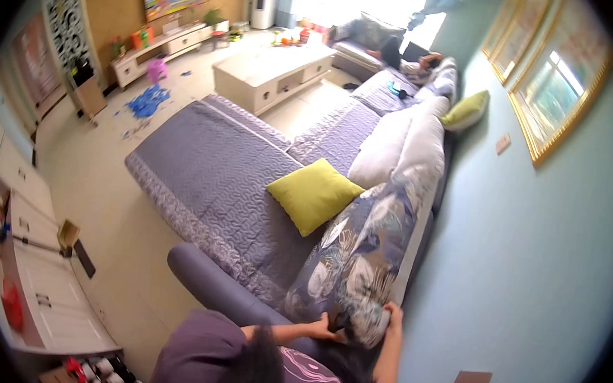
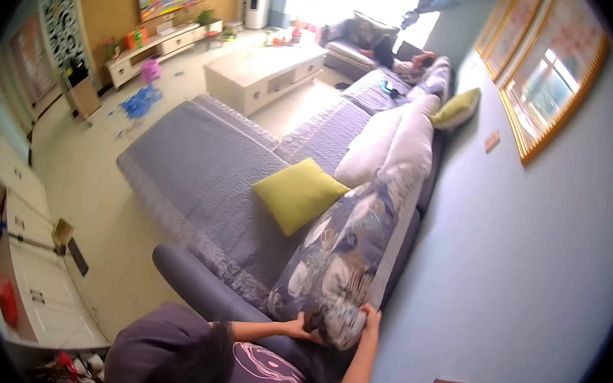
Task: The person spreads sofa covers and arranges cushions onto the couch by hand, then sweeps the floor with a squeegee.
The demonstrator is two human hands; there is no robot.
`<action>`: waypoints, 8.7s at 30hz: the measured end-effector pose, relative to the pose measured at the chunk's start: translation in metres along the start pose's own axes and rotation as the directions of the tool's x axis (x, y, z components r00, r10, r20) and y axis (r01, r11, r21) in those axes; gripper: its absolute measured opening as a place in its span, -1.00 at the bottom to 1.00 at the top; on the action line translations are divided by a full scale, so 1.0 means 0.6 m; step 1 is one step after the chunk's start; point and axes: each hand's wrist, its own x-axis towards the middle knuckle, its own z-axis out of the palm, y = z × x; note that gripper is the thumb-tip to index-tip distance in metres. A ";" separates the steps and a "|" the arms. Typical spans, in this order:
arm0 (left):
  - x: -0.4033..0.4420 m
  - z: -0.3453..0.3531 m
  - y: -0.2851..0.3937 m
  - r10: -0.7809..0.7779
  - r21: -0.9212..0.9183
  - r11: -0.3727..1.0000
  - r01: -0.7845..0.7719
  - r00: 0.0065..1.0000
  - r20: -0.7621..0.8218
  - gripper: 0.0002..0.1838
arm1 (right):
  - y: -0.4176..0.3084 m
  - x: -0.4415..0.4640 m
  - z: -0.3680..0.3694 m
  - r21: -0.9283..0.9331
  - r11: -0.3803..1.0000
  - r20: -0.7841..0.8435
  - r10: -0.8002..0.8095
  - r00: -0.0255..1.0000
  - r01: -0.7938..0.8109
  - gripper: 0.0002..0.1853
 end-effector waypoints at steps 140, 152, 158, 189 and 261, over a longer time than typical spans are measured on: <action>-1.900 -4.414 -1.733 0.002 -0.006 0.999 -0.045 0.167 -0.986 -0.85 | 0.520 -1.011 5.221 -0.338 0.785 0.895 0.438 -0.079 0.519 -0.76; -2.394 -4.413 -1.839 -0.127 -0.105 0.980 -0.168 -0.129 -0.983 -0.86 | 0.556 -1.528 5.469 -0.192 0.814 0.531 0.556 -0.640 0.548 -0.87; -2.523 -4.451 -2.064 -0.613 -0.485 0.789 -0.377 -0.426 -0.665 -0.77 | 0.609 -1.679 5.604 -0.998 0.001 0.019 0.954 -0.299 -0.061 -0.78; -3.153 -5.395 -2.827 -0.626 -0.621 -0.041 -0.783 0.505 -0.595 -0.63 | 0.911 -2.267 6.767 -0.919 0.336 0.344 0.939 0.004 0.206 -0.82; -2.759 -5.193 -2.643 -0.529 -0.329 0.740 0.586 0.810 0.253 -0.81 | 0.974 -1.946 5.863 -0.788 0.351 -0.436 0.262 0.861 -0.506 -0.61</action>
